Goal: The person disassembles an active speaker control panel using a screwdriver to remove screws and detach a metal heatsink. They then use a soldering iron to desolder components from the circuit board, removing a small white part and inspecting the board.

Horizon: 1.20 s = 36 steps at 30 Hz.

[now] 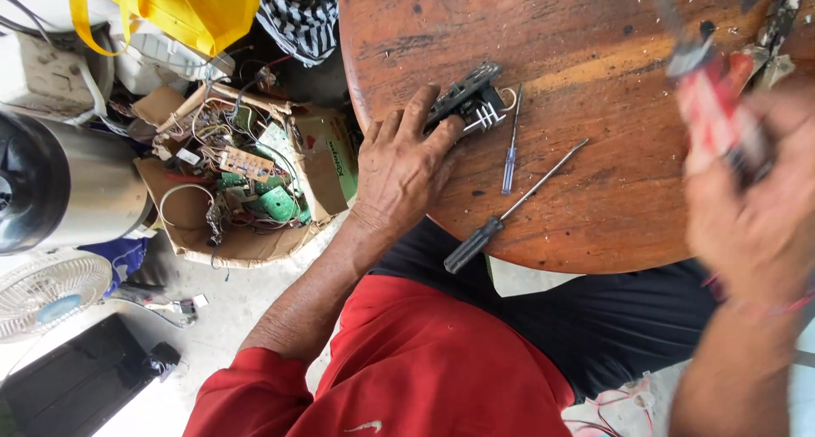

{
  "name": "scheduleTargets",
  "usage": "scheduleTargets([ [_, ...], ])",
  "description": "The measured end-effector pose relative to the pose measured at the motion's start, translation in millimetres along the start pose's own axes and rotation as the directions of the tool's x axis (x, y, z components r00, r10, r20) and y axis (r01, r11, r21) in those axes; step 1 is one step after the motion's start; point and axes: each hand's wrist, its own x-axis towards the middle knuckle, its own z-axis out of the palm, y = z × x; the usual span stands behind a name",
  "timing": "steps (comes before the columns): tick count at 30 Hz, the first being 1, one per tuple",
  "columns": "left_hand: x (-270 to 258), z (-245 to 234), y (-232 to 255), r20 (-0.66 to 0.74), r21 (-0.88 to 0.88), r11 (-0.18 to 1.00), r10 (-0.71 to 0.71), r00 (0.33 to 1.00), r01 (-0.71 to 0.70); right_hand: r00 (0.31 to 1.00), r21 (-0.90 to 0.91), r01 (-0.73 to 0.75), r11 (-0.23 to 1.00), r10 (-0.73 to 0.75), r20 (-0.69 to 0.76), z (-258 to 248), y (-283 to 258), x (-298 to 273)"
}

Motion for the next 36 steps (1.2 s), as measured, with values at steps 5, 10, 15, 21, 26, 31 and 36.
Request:
scheduleTargets([
  [5, 7, 1, 1, 0.107, 0.071, 0.996, 0.043, 0.993, -0.051, 0.922, 0.348, -0.358, 0.866, 0.388, -0.016, 70, -42, -86],
  [10, 12, 7, -2, 0.100, 0.011, 0.999, 0.035, 0.994, -0.036, 0.967, 0.210, -0.235, 0.949, 0.251, -0.052, 104, -46, -112],
  [15, 6, 17, -1, 0.068, 0.050, 0.999, 0.007, 0.998, -0.011, 0.969, 0.203, -0.169, 0.965, 0.200, -0.146, 121, -46, -110],
  [21, 9, 20, -5, 0.004, 0.037, 0.999, 0.007, 1.000, -0.007, 0.969, 0.200, -0.178, 0.963, 0.208, -0.137, 126, -43, -103],
  [26, 12, 15, -11, 0.051, -0.037, 0.997, 0.063, 0.997, -0.061, 0.966, 0.214, -0.182, 0.960, 0.215, -0.141, 127, -43, -100],
  [31, 15, 16, -15, 0.078, -0.076, 0.995, 0.077, 0.994, -0.071, 0.968, 0.211, -0.181, 0.961, 0.212, -0.135, 128, -43, -96],
  [36, 15, 16, -17, 0.077, -0.093, 0.993, 0.079, 0.994, -0.072, 0.967, 0.209, -0.189, 0.960, 0.218, -0.129, 129, -44, -95],
])
